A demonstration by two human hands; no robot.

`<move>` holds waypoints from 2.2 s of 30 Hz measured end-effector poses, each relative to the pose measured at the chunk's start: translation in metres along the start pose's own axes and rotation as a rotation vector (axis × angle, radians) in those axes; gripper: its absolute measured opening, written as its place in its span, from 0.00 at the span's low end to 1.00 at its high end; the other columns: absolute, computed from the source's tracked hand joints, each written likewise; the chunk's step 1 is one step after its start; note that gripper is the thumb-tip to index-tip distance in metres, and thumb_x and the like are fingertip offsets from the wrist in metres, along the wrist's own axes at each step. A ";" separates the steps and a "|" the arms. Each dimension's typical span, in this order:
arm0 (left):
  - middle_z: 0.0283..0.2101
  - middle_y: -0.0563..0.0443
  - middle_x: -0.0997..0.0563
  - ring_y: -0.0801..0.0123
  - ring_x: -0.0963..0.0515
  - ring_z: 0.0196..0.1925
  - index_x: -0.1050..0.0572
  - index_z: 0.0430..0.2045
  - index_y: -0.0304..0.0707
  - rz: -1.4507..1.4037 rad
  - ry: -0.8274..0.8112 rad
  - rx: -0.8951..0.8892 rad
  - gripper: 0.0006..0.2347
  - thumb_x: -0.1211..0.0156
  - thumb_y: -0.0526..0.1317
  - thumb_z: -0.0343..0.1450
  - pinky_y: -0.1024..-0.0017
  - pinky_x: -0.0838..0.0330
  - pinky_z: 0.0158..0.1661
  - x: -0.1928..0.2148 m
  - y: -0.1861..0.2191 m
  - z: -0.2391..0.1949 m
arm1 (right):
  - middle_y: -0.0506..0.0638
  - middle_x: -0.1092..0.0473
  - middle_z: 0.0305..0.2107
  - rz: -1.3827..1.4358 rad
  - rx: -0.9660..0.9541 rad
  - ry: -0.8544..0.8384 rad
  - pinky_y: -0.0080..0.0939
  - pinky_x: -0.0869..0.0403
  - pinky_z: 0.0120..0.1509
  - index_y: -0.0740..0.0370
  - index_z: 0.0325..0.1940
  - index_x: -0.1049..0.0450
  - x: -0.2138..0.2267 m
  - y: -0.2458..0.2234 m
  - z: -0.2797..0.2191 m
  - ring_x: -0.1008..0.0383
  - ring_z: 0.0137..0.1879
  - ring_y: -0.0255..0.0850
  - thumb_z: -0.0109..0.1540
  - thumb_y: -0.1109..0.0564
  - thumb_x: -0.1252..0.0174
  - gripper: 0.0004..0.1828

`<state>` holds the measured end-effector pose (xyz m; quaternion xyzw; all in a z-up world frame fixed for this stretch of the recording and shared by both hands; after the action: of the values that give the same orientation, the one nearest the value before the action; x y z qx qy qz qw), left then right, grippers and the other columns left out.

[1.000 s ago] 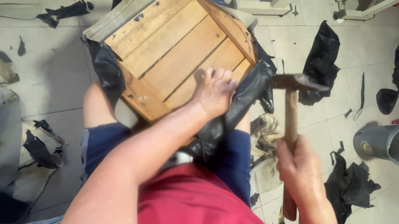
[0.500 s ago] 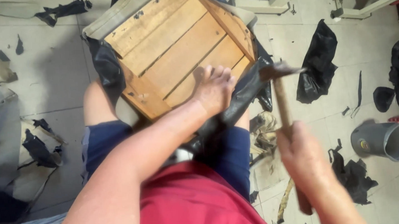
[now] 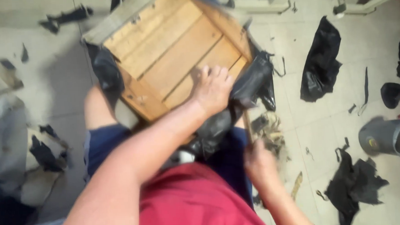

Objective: The person hammers a black material onto the underside of a wooden chair seat using a hammer. They repeatedly strike the material to secure it to the wooden frame.

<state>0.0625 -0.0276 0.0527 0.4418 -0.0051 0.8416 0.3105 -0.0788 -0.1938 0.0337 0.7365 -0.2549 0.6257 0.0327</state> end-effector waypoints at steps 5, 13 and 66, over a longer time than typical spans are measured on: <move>0.31 0.47 0.30 0.52 0.33 0.33 0.28 0.25 0.48 0.110 -0.263 0.055 0.09 0.55 0.42 0.56 0.50 0.42 0.36 -0.031 0.014 -0.006 | 0.70 0.30 0.31 -0.107 -0.059 -0.209 0.61 0.36 0.42 0.57 0.41 0.40 -0.011 0.015 -0.006 0.34 0.40 0.70 0.58 0.48 0.59 0.13; 0.33 0.52 0.33 0.58 0.36 0.37 0.34 0.25 0.48 -0.063 0.148 0.318 0.09 0.46 0.43 0.55 0.59 0.48 0.37 0.038 -0.054 0.020 | 0.61 0.32 0.23 0.129 0.079 -0.095 0.54 0.34 0.38 0.60 0.33 0.39 -0.048 0.028 0.018 0.30 0.32 0.59 0.58 0.48 0.53 0.12; 0.55 0.47 0.32 0.56 0.34 0.57 0.34 0.47 0.40 -0.118 -0.689 1.010 0.26 0.53 0.57 0.61 0.58 0.40 0.51 0.151 -0.124 -0.077 | 0.47 0.33 0.31 0.630 -0.138 -0.254 0.35 0.33 0.36 0.58 0.41 0.31 0.032 -0.012 0.143 0.35 0.32 0.37 0.55 0.53 0.47 0.13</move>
<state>0.0075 0.1722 0.0858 0.7804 0.3188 0.5303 0.0896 0.0585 -0.2462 0.0365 0.6895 -0.5136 0.4898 -0.1443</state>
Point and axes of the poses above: each hand's wrist, its own z-axis towards the middle knuckle, its own x-axis out of the back of the hand, y = z × x, the point moved 9 cm from there along z, towards the middle knuckle
